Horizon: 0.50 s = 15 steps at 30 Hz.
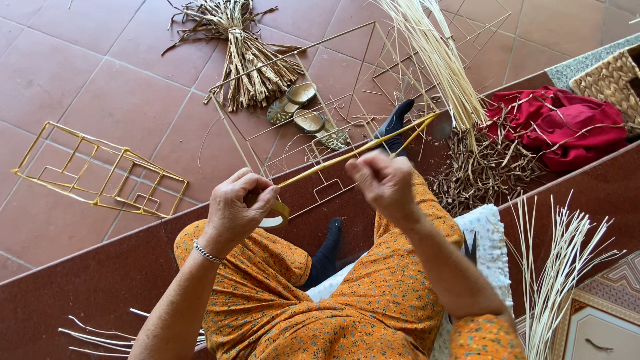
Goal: The person sits on the floor and assembles a rectangular basket frame using thin wooden sticks and yellow tape. They cut sticks with shears, align them to form the frame, and secure the joints with tape.
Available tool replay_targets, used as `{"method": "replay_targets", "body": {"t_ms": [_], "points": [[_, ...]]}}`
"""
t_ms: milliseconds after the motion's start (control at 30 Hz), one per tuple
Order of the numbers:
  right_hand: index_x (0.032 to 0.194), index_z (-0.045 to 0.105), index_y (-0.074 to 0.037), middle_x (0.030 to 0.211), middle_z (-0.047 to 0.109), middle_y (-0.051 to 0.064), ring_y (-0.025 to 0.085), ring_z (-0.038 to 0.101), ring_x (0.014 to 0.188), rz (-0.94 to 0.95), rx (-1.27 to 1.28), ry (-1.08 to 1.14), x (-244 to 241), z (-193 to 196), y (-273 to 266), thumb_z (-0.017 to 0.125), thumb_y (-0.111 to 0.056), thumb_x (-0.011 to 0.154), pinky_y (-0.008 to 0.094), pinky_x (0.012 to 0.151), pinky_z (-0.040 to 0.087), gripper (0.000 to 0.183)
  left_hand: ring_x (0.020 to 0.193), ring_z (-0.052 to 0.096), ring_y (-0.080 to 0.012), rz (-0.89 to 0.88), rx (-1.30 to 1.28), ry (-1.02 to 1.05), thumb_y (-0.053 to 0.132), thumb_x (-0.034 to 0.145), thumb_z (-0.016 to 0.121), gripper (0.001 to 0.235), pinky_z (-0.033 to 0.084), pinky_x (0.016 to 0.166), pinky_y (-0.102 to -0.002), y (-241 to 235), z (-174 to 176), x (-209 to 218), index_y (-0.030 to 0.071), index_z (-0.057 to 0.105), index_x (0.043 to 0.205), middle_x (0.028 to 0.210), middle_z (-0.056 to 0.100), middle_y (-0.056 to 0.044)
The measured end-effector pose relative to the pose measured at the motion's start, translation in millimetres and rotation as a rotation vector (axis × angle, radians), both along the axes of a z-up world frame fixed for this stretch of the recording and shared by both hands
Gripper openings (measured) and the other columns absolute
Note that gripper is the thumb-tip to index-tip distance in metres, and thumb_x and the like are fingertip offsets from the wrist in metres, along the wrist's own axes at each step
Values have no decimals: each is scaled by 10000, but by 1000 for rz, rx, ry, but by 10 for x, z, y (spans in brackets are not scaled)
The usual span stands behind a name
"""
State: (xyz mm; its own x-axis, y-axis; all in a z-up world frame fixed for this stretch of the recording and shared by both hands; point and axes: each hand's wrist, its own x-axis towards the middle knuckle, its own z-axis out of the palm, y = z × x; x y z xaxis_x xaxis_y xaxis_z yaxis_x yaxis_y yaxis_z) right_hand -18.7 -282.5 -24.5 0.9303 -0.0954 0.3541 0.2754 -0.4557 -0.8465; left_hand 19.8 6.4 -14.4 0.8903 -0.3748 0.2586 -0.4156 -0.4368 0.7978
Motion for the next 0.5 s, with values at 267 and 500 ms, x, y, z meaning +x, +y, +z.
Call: {"method": "replay_targets", "body": {"t_ms": [267,500], "points": [[1047,736,6,893,760,129,185,742,729,16,990,251,20,-493,550,656,-145,997,304,693,649,179,643,637,-101,0,-22,9,125,878,788,102,536,568,-262,6,10,-127,33,742,878,783,656,-34],[1074,734,18,978,764,149,220,756,903,15,1138,175,185,-543,257,700,-86,979,347,793,663,144,645,625,-93,-23,-34,4,132,885,787,95,522,571,-253,44,-12,-118,46,746,891,776,641,-17]]}}
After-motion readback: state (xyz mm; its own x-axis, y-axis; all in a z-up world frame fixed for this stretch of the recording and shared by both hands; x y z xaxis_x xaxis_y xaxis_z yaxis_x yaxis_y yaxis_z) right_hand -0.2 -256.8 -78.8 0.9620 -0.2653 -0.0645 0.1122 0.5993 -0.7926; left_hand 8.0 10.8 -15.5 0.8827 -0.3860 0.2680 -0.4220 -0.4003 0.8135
